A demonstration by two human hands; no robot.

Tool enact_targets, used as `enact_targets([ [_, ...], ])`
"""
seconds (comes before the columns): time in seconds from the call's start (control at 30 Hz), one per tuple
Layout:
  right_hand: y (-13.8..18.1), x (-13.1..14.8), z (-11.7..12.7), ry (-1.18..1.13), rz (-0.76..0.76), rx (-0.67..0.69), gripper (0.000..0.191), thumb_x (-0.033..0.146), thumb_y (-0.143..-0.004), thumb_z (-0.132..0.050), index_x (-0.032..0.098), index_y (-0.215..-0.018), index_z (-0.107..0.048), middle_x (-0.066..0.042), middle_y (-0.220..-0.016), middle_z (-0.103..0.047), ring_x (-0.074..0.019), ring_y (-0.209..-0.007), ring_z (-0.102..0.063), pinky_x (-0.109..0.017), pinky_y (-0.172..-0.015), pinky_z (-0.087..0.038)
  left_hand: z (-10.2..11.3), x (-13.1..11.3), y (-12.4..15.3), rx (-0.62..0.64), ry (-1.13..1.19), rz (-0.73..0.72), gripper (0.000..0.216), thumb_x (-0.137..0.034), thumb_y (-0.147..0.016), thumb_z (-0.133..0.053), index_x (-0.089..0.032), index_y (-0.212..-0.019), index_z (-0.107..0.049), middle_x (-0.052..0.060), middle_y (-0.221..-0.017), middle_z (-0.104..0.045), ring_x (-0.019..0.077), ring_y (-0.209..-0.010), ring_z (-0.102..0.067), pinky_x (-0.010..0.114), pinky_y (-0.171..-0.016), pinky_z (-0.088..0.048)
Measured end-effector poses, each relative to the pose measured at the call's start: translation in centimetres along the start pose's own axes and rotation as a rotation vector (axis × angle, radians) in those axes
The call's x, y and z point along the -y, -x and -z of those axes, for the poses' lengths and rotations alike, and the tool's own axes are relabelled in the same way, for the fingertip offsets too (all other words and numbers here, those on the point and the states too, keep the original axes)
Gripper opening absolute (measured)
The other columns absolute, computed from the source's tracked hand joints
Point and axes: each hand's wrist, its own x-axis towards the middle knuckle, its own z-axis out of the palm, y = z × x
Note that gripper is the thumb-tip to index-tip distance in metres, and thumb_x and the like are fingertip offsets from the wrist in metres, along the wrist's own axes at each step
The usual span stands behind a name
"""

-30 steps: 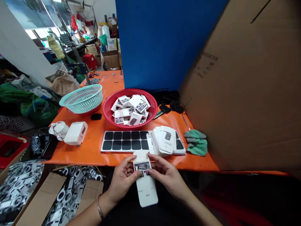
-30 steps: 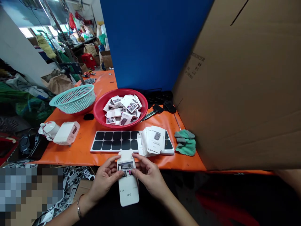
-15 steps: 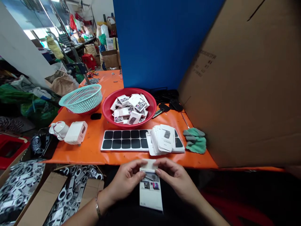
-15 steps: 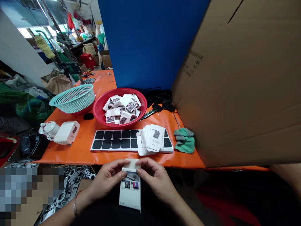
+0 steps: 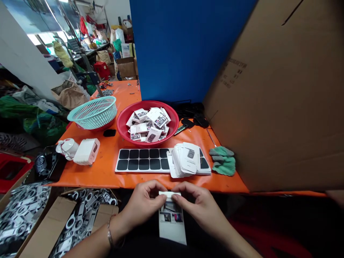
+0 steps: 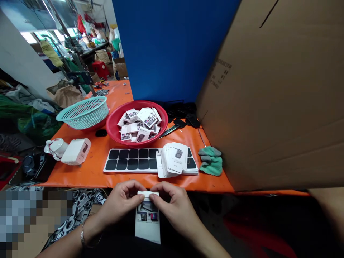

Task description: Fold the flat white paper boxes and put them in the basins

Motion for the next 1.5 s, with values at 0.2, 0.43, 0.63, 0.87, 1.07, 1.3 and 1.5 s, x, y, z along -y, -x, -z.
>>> enact_targets([
  [0.2,-0.8,-0.5,-0.5,-0.228,-0.096,0.003,0.029,0.044,-0.072,-0.075,0.017,-0.073,-0.066,-0.001,-0.071,-0.065,-0.0145,-0.067,-0.055,-0.025,-0.063,-0.044,-0.3,0.0,-1.2,-0.009,0.214,0.109,0.015,-0.024,-0.069,-0.072,-0.013,-0.073,-0.063,0.0,-0.066,-0.06,0.0106,-0.06,-0.051,0.021,-0.059,-0.04],
  [0.43,-0.3,-0.9,0.3,-0.251,-0.095,0.048,0.029,0.045,-0.072,-0.077,0.017,-0.071,-0.07,-0.002,-0.069,-0.066,-0.0157,-0.066,-0.058,-0.026,-0.063,-0.046,0.3,-0.4,-0.6,0.082,-0.058,-0.067,0.016,-0.028,-0.081,-0.068,-0.014,-0.076,-0.072,0.006,-0.075,-0.07,0.0165,-0.07,-0.062,0.025,-0.067,-0.046],
  [0.63,1.3,-1.8,1.3,-0.098,-0.041,0.169,0.028,0.045,-0.074,-0.076,0.022,-0.088,-0.08,-0.007,-0.084,-0.075,-0.0238,-0.078,-0.068,-0.033,-0.072,-0.052,1.1,1.3,1.3,0.169,-0.163,-0.192,0.019,-0.034,-0.083,-0.071,-0.018,-0.093,-0.077,0.01,-0.091,-0.074,0.0216,-0.084,-0.069,0.028,-0.077,-0.051],
  [0.87,-5.2,1.4,2.0,-0.108,-0.013,0.063,0.039,0.05,-0.071,-0.077,0.017,-0.093,-0.076,-0.004,-0.075,-0.073,-0.0171,-0.063,-0.064,-0.029,-0.061,-0.052,3.6,2.5,-1.0,-0.303,0.181,-0.113,0.033,-0.039,-0.083,-0.07,-0.018,-0.109,-0.067,0.01,-0.111,-0.069,0.0209,-0.098,-0.065,0.029,-0.084,-0.05],
  [1.07,-12.0,2.5,7.0,0.307,0.137,-0.456,0.051,0.05,-0.085,-0.059,0.019,-0.126,-0.06,-0.01,-0.119,-0.067,-0.0235,-0.1,-0.065,-0.034,-0.083,-0.052,3.5,2.1,-5.4,-0.403,0.547,-0.051,0.048,-0.036,-0.074,-0.079,-0.015,-0.111,-0.058,0.013,-0.115,-0.064,0.0205,-0.102,-0.062,0.029,-0.082,-0.049],
  [1.3,-12.4,-6.5,10.2,0.51,-0.189,-0.422,0.025,0.035,-0.077,-0.067,0.013,-0.086,-0.073,-0.016,-0.087,-0.074,-0.0324,-0.092,-0.066,-0.035,-0.075,-0.047,-0.5,3.3,-11.9,-0.151,0.597,0.254,0.036,-0.034,-0.072,-0.082,-0.014,-0.09,-0.057,0.013,-0.098,-0.064,0.024,-0.095,-0.063,0.034,-0.075,-0.053],
  [1.5,-12.1,-7.6,7.4,0.304,-0.169,-0.211,0.03,0.042,-0.083,-0.061,0.015,-0.095,-0.071,-0.012,-0.091,-0.075,-0.0245,-0.083,-0.069,-0.028,-0.064,-0.05,-2.7,3.2,-15.9,-0.078,0.468,0.294,0.037,-0.029,-0.063,-0.086,-0.011,-0.082,-0.061,0.01,-0.078,-0.066,0.0198,-0.073,-0.064,0.028,-0.064,-0.051],
])
